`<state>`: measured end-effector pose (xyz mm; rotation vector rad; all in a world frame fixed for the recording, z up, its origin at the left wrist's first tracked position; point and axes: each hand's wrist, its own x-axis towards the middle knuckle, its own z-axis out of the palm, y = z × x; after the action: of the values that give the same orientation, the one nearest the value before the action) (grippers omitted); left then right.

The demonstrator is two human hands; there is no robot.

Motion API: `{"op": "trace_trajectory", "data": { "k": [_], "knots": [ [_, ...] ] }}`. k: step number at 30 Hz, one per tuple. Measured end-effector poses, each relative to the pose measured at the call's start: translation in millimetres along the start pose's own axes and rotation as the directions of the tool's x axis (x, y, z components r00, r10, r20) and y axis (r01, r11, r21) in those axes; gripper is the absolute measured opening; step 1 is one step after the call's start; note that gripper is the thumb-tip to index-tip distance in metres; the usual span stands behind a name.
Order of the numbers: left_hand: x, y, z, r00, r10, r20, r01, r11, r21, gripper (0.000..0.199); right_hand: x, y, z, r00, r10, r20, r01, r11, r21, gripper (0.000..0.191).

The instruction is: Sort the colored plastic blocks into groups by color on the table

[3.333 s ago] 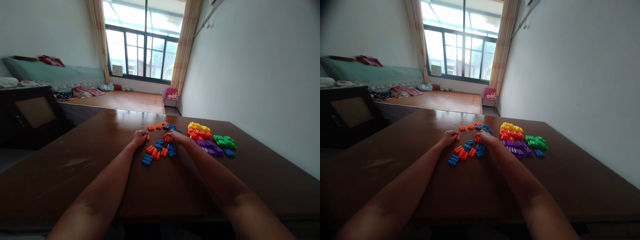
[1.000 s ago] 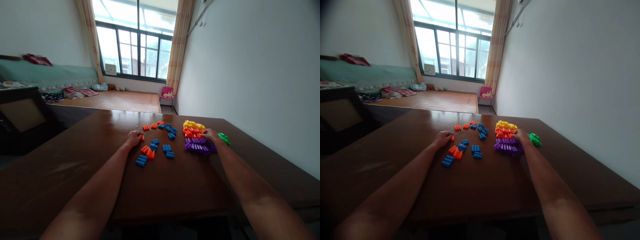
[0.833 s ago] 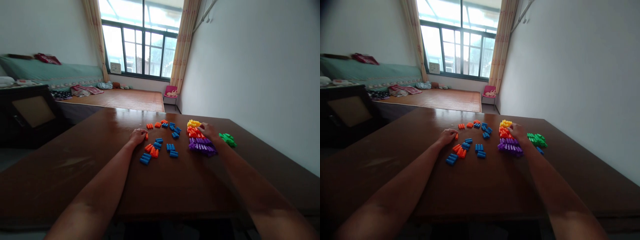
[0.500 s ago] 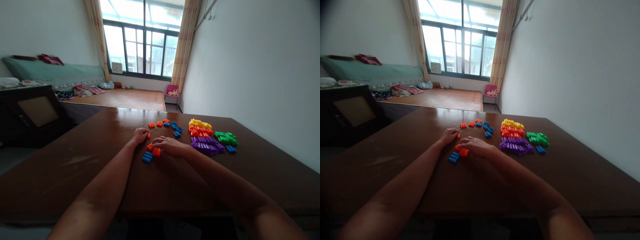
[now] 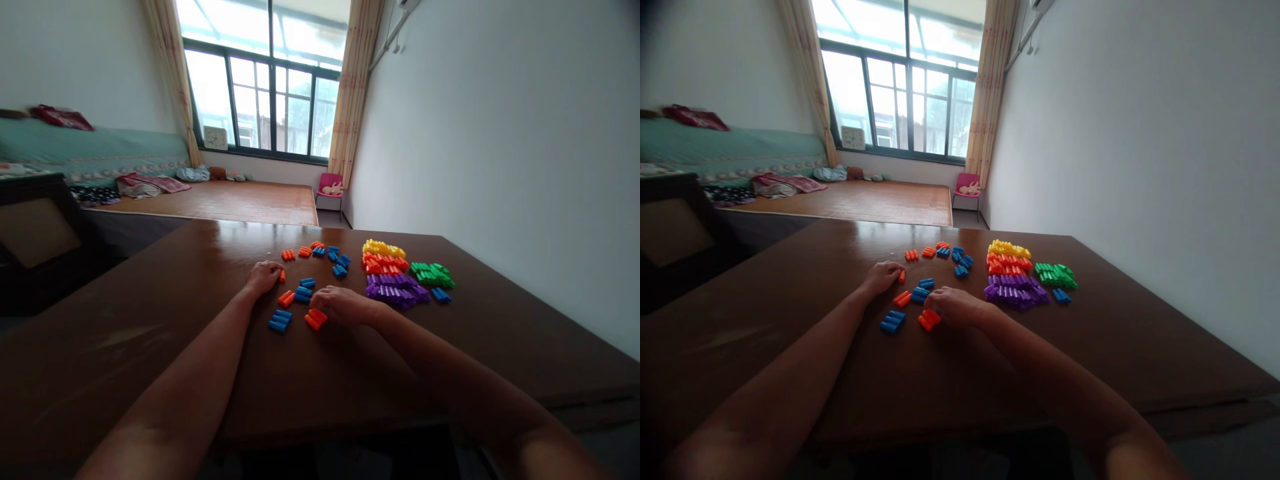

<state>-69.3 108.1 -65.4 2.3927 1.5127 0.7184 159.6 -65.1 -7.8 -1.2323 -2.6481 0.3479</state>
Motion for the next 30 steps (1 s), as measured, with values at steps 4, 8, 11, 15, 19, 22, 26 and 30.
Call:
{"op": "trace_trajectory", "data": {
  "k": [4,8,11,15,19,22,26,30],
  "knots": [
    [1,-3,1.5,1.000,0.018,-0.001,-0.018,1.000,-0.005,0.030,1,-11,5,0.996,-0.051,0.070,0.049,0.998,0.027,0.035],
    [2,-6,3.5,1.000,0.021,-0.004,-0.021,1.000,-0.010,0.030,2,-4,3,0.992,-0.100,0.081,0.093,0.993,0.075,0.041],
    [2,-6,4.3,1.000,0.028,-0.006,-0.028,1.000,-0.006,0.030,-13,28,-18,0.989,0.054,-0.134,-0.043,0.995,0.086,0.041],
    [1,-5,4.1,1.000,0.018,-0.009,-0.017,1.000,0.009,0.030,-52,104,-62,0.785,0.496,-0.372,-0.530,0.848,0.012,0.039],
    [1,-3,3.6,1.000,-0.015,-0.003,0.016,1.000,0.024,0.029,-80,164,-77,0.580,0.733,-0.356,-0.796,0.603,-0.055,0.032],
    [0,-2,2.8,1.000,-0.020,-0.002,0.020,1.000,0.014,0.029,-88,182,-70,0.558,0.759,-0.335,-0.817,0.574,-0.060,0.031],
    [-1,1,1.1,0.999,-0.042,0.003,0.042,0.999,0.016,0.029,-81,182,-63,0.587,0.693,-0.419,-0.772,0.634,-0.032,0.036],
    [-3,4,0.3,0.999,-0.047,0.013,0.047,0.999,0.027,0.029,-33,157,-58,0.680,0.537,-0.500,-0.638,0.769,-0.041,0.028]
  ]
}}
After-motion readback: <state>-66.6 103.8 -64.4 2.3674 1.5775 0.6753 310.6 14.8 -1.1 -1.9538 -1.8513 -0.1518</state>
